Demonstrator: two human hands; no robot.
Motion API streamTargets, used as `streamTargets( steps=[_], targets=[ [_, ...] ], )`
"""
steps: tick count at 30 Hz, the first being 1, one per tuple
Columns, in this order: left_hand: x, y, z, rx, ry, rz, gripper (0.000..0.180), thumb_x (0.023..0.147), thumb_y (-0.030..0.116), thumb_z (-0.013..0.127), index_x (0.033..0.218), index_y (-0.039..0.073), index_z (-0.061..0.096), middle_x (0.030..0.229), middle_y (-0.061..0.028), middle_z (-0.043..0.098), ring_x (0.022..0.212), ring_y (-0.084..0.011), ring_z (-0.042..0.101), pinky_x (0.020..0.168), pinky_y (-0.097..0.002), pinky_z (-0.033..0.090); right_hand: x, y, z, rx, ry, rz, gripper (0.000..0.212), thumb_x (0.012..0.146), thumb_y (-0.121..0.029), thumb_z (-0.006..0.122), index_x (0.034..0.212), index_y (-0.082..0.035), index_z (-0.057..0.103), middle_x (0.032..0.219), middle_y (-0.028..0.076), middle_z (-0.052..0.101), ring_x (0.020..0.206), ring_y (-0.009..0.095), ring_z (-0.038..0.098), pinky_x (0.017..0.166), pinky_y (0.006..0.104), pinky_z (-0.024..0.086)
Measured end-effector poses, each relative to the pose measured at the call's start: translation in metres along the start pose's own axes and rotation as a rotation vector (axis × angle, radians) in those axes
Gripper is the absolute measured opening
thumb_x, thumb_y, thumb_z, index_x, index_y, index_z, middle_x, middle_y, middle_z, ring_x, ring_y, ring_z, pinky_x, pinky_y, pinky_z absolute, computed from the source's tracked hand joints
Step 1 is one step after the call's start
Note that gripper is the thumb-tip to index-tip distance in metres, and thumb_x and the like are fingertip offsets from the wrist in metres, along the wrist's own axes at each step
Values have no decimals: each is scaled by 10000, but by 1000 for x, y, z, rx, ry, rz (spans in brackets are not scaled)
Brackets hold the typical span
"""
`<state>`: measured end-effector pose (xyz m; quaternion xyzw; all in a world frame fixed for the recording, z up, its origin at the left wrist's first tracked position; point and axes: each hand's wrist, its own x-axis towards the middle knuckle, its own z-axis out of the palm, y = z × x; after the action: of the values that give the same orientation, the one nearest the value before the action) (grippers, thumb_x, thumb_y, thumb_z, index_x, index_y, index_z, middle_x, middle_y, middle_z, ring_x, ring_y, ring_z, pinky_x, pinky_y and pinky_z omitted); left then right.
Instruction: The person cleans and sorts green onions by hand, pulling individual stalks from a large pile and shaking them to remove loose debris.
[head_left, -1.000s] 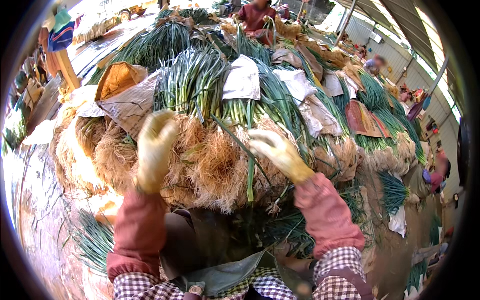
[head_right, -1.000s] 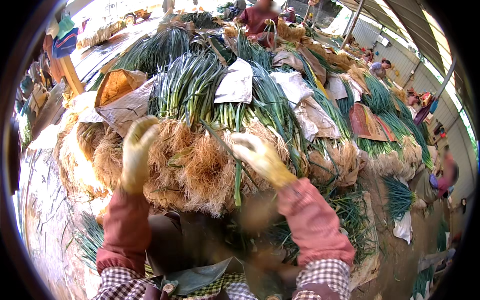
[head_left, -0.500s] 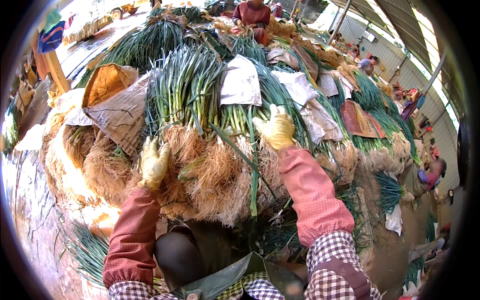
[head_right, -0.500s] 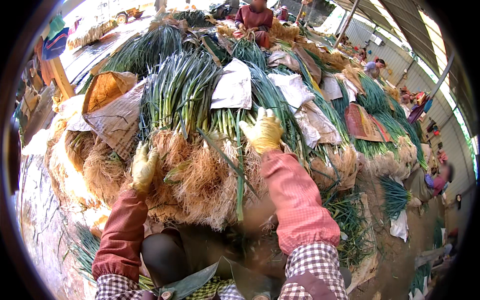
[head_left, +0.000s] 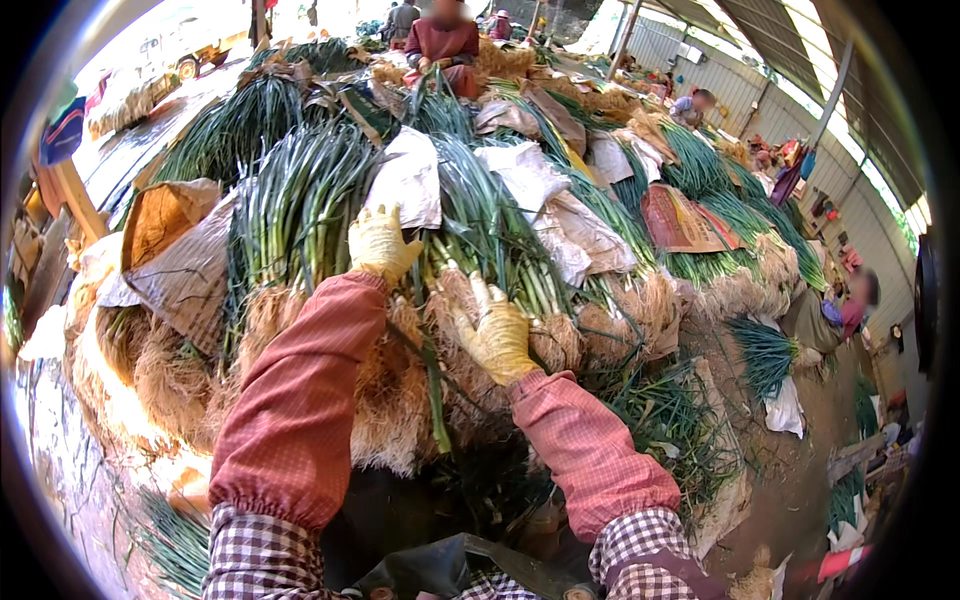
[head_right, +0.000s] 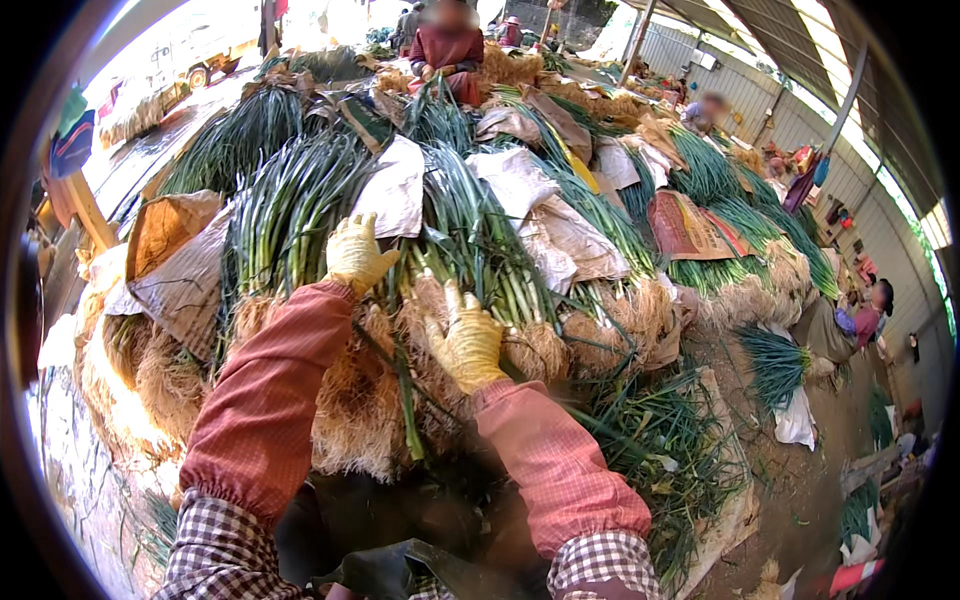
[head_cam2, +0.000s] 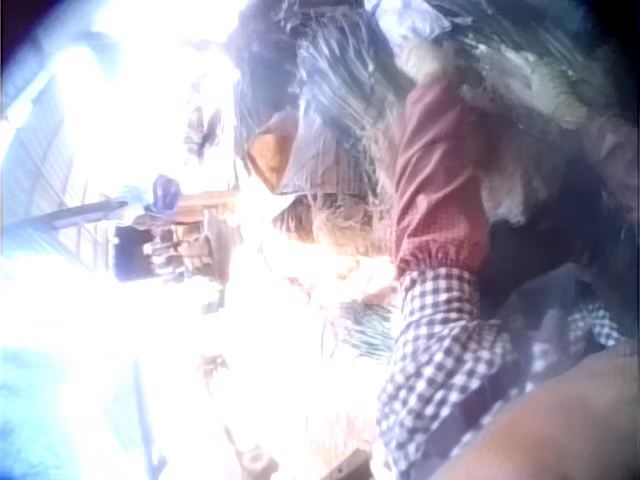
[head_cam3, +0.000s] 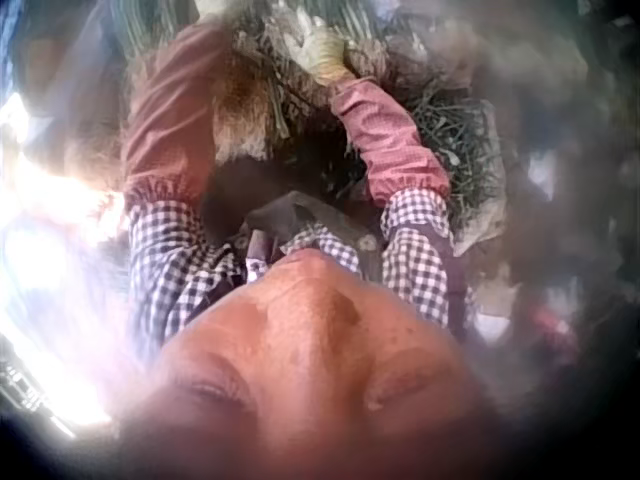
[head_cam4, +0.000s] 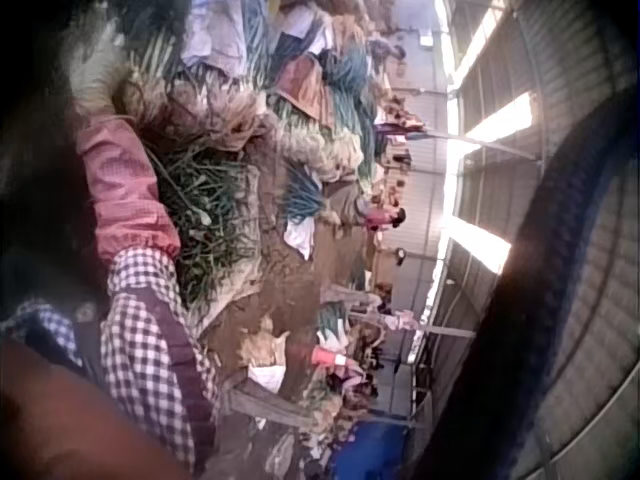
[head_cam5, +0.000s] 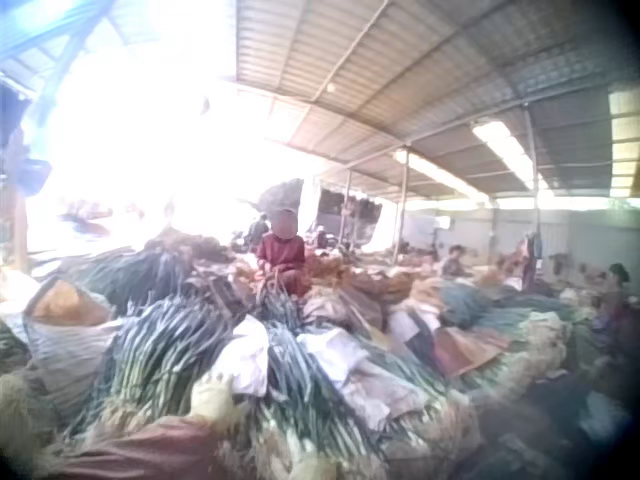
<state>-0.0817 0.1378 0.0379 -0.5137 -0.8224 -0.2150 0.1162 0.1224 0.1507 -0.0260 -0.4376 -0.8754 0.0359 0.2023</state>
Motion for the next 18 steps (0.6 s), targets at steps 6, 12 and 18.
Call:
streamTargets(
  steps=[6,12,18],
  targets=[
    [50,-40,20,94,27,-386,319,875,312,453,922,96,682,940,-148,678,895,-289,661,757,-362,526,1,94,-33,651,192,67,491,852,-283,628,1251,-27,502,1170,170,595,1057,264,584,917,352,462],
    [24,-51,-29,-1154,-30,-693,170,920,125,465,899,-6,571,727,-119,638,506,-155,598,413,-239,486,-17,177,55,962,-21,486,846,738,-375,745,1324,63,320,1177,184,564,1035,273,576,899,309,445],
    [-49,49,-19,-897,-283,25,373,897,312,555,1122,14,571,1028,-120,621,908,-199,583,810,-348,488,40,128,-21,1489,-154,469,290,785,-44,669,1034,41,547,854,96,632,699,161,617,603,258,530]
  ],
)
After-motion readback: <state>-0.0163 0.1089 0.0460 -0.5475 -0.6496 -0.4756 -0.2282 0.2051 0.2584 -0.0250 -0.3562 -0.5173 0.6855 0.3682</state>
